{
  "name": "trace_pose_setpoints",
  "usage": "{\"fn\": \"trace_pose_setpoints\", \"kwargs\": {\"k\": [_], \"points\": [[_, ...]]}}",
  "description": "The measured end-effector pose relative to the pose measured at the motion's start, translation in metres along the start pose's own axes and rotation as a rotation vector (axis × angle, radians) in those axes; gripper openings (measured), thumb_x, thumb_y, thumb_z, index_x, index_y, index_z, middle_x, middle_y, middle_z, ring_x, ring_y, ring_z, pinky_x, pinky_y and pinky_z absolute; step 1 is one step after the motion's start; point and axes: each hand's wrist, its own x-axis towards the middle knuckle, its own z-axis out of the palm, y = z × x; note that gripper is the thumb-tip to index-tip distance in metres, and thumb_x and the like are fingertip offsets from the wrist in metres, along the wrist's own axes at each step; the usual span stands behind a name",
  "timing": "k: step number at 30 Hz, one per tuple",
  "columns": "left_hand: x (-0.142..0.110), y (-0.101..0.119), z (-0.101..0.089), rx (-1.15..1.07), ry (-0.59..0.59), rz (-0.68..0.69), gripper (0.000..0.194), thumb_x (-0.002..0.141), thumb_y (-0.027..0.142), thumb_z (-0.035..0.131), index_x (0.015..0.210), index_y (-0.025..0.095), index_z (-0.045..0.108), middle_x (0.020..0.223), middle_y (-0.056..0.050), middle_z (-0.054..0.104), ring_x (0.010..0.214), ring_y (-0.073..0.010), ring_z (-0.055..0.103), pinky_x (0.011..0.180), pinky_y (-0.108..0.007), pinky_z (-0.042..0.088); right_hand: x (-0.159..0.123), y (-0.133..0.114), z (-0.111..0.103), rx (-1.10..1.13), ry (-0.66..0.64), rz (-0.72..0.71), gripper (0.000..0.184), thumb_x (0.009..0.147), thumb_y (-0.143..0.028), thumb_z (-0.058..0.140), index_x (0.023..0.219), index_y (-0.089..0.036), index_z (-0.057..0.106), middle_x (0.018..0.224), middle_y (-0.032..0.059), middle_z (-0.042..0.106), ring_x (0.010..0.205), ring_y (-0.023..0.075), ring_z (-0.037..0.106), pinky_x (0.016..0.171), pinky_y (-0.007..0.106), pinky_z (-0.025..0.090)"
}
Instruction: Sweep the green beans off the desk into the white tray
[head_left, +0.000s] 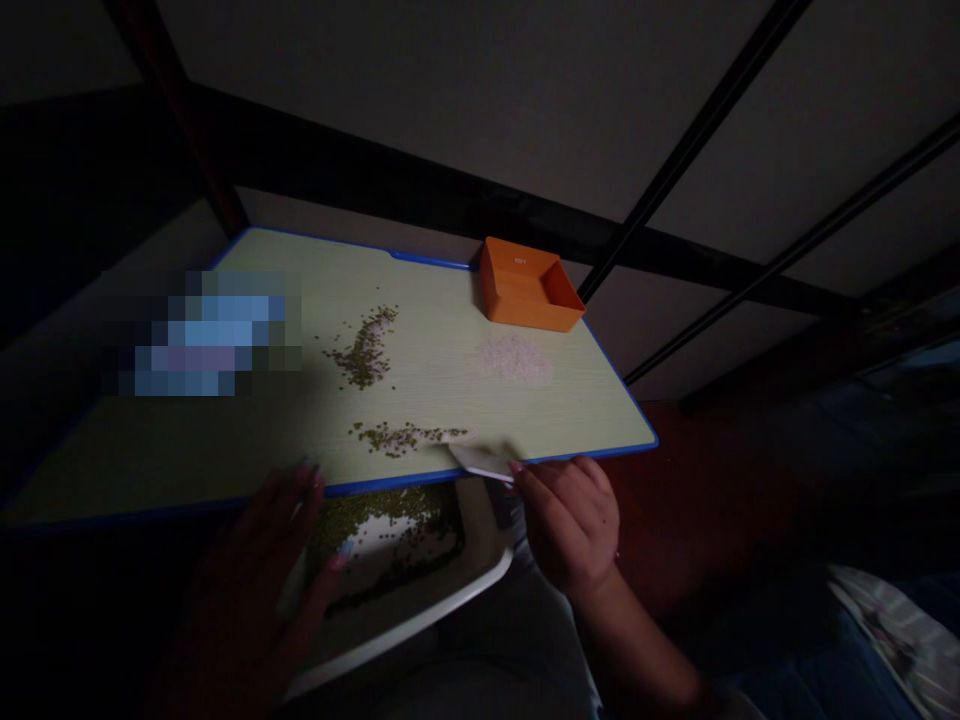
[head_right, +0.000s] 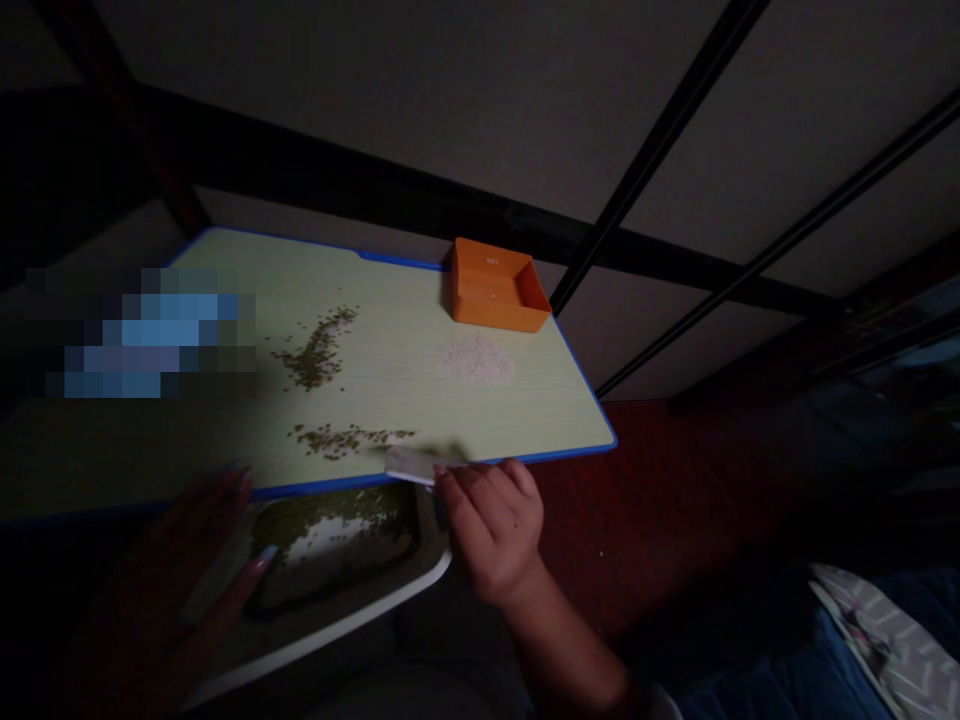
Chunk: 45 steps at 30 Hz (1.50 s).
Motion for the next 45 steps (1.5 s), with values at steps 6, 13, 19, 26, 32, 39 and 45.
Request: {"fn": "trace_pose_setpoints", "kwargs": {"k": [6, 13, 19, 26, 32, 39, 45], "points": [[0.001, 0.001, 0.0, -0.008, 0.014, -0.004, 0.069, 0.088, 0.046, 0.044, 0.152, 0.044, 0.018, 0.162, 0.0, 0.04, 0.15, -0.0308, 0.036, 0.116, -0.064, 0.042, -0.002, -0.004, -0.01, 0.117, 0.021, -0.003, 0.022, 0.093, -0.005, 0.056, 0.112, -0.01, 0.066, 0.085, 0.0085, 0.076, 0.079, 0.0174, 0.068, 0.072, 0.034, 0.049], [0.001, -0.001, 0.001, 0.0, 0.016, 0.013, 0.069, 0.088, 0.046, 0.044, 0.152, 0.044, 0.018, 0.163, 0.002, 0.039, 0.15, -0.0306, 0.036, 0.117, -0.062, 0.043, -0.008, 0.007, -0.006, -0.033, 0.061, 0.067, 0.03, 0.093, -0.006, 0.056, 0.121, -0.013, 0.065, 0.086, 0.0081, 0.075, 0.074, 0.0174, 0.067, 0.071, 0.034, 0.049], [0.0, 0.001, -0.001, -0.03, 0.008, -0.002, 0.069, 0.087, 0.046, 0.045, 0.152, 0.044, 0.019, 0.164, 0.002, 0.037, 0.15, -0.0325, 0.035, 0.118, -0.064, 0.041, 0.006, 0.013, 0.006, -0.157, 0.071, 0.121, 0.029, 0.093, -0.008, 0.058, 0.12, -0.015, 0.066, 0.078, 0.0039, 0.071, 0.067, 0.0146, 0.061, 0.066, 0.03, 0.044], [0.0, 0.001, 0.0, -0.015, 0.017, 0.012, 0.069, 0.088, 0.044, 0.045, 0.152, 0.045, 0.017, 0.163, 0.002, 0.039, 0.15, -0.0309, 0.037, 0.117, -0.063, 0.042, 0.018, 0.013, 0.015, -0.174, 0.036, 0.119, 0.022, 0.096, -0.012, 0.057, 0.115, -0.016, 0.067, 0.076, 0.003, 0.072, 0.066, 0.0143, 0.06, 0.065, 0.031, 0.041], [0.001, 0.003, 0.0, -0.033, 0.02, 0.005, 0.069, 0.087, 0.046, 0.045, 0.152, 0.044, 0.019, 0.163, 0.002, 0.039, 0.15, -0.032, 0.036, 0.118, -0.063, 0.042, 0.028, 0.008, 0.018, -0.158, 0.029, 0.075, 0.018, 0.097, -0.011, 0.057, 0.111, -0.014, 0.068, 0.076, 0.0044, 0.073, 0.065, 0.0145, 0.059, 0.064, 0.032, 0.04], [0.001, 0.002, -0.001, -0.017, 0.018, 0.022, 0.07, 0.088, 0.044, 0.045, 0.152, 0.044, 0.017, 0.162, 0.0, 0.039, 0.15, -0.032, 0.036, 0.115, -0.066, 0.044, 0.033, 0.002, 0.02, -0.13, 0.009, 0.056, 0.019, 0.098, -0.013, 0.056, 0.113, -0.015, 0.067, 0.076, 0.0035, 0.072, 0.066, 0.0142, 0.06, 0.065, 0.032, 0.04], [0.0, 0.002, -0.001, -0.018, -0.002, -0.006, 0.069, 0.089, 0.045, 0.044, 0.152, 0.045, 0.016, 0.163, 0.002, 0.038, 0.151, -0.0311, 0.035, 0.116, -0.065, 0.044, 0.029, -0.001, 0.017, -0.076, -0.005, 0.053, 0.021, 0.097, -0.011, 0.055, 0.114, -0.013, 0.067, 0.075, 0.0045, 0.071, 0.067, 0.0151, 0.06, 0.064, 0.033, 0.04]]}}
